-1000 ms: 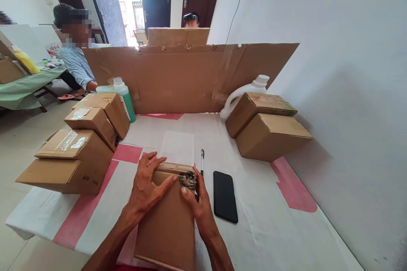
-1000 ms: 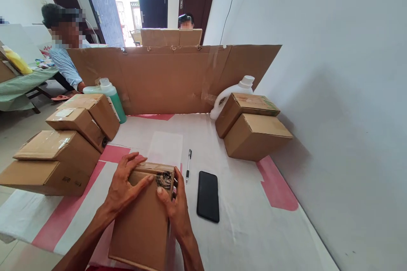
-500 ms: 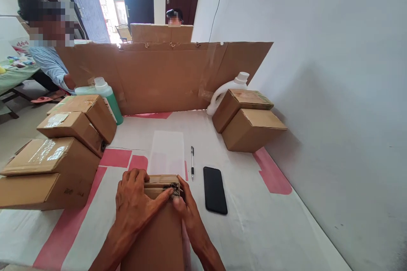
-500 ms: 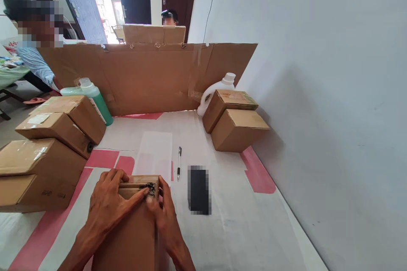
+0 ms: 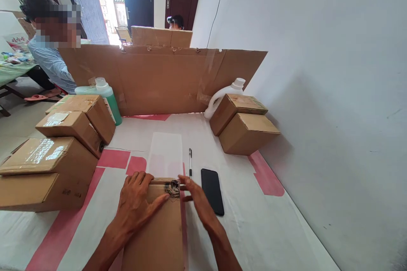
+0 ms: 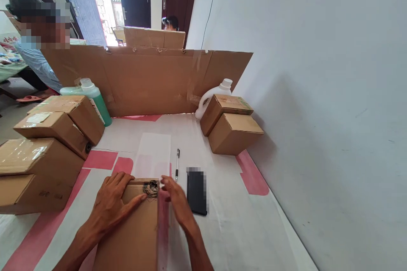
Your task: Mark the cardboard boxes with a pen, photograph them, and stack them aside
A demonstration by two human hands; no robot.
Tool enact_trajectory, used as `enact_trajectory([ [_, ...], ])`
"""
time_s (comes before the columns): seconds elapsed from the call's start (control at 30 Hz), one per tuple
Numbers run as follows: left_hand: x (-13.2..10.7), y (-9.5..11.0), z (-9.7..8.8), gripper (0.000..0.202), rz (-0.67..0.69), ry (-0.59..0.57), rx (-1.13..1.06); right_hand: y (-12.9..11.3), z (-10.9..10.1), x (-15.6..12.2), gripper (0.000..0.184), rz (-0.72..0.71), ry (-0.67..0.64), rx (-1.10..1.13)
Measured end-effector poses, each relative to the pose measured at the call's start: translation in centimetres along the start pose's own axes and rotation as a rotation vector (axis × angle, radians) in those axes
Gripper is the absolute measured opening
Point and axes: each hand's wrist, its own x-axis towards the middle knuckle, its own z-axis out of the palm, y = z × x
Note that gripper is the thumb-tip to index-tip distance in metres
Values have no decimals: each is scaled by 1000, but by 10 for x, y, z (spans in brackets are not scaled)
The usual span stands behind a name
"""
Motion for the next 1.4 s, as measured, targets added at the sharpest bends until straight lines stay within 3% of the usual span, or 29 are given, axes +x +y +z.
enact_trajectory([
  [0.13, -5, -11, 10, 50, 55, -22, -36, 11, -19, 50, 39, 94, 263, -372],
  [0.23, -5, -13, 15, 52, 36, -55, -41, 20, -16, 77, 16, 158, 327, -405],
  [0.33, -4, -14, 18, 52, -5, -94, -27, 26, -14, 86, 21, 139, 345, -341],
  [0.43, -4, -15, 19, 49, -38, -122, -5, 25, -14, 75, 29, 54, 318, -169],
  [0.57, -2, -13, 17, 53, -54, -142, 14, 8, -1, 41, 38, -57, 255, 127],
  [0.7, -1, -11, 15, 52, -84, -167, 35, -7, 21, 11, 32, -161, 163, 417],
  [0.77, -1, -11, 15, 52, -88, -176, 31, -9, 29, 5, 28, -184, 125, 459],
  [0.97, -3, -14, 17, 51, -84, -160, 32, -2, 31, 2, 27, -176, 112, 340],
  [1.13, -4, -16, 19, 50, -56, -137, -2, -2, 3, 7, 31, -145, 125, 193],
  [1.27, -3, -16, 18, 52, -49, -152, -8, 1, -27, 34, 32, -17, 118, -111],
  [1.4, 0, -15, 15, 53, -67, -181, 13, 14, -27, 65, 17, 61, 154, -382],
])
